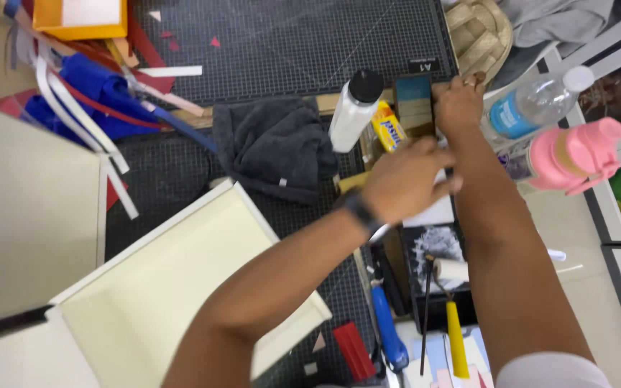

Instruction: Lining the interior of a white box with paper using glue and scissors

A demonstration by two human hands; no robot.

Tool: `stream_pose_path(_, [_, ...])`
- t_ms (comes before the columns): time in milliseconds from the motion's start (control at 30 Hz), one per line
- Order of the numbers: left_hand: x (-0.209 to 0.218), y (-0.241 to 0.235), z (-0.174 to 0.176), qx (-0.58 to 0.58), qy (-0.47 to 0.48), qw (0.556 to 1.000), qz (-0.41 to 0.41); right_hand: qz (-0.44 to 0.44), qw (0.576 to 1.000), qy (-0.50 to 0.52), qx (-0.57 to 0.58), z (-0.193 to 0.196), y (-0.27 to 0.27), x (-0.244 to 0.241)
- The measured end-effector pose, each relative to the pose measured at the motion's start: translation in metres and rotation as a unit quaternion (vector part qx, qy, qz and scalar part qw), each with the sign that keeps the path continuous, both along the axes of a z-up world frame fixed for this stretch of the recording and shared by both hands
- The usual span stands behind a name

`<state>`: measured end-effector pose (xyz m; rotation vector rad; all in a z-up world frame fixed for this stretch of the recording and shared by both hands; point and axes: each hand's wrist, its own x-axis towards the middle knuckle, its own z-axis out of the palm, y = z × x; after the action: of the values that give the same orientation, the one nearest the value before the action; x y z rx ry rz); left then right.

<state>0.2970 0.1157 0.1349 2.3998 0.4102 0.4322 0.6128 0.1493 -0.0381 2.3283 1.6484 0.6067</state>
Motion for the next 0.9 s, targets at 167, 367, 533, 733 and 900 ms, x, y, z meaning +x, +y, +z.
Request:
stream_pose_path(167, [0.164,0.076,-0.094,0.058,0.071,0.975,0.202,-0.028,0.997,0.036,-0.055,-0.011,0.002,0.019])
stream_pose_path(367, [0.228,0.108,-0.156,0.027,0.11,0.924,0.365,0.107,0.984,-0.044,0.132,0.003,-0.009,0.003])
stream_pose_path(533, [0.249,0.114,-0.19,0.053,-0.015,0.883,0.467,0.086,0.995,-0.032,0.039,-0.004,-0.001,0.018])
stream_pose_path(733, [0.235,0.128,-0.169,-0.096,0.017,0.889,0.448,0.039,0.993,-0.068,-0.083,0.036,0.011,0.007])
stream_pose_path(900, [0.23,0.13,-0.165,-0.088,0.018,0.896,0.435,-0.047,0.952,-0.114,-0.279,0.118,0.019,-0.014])
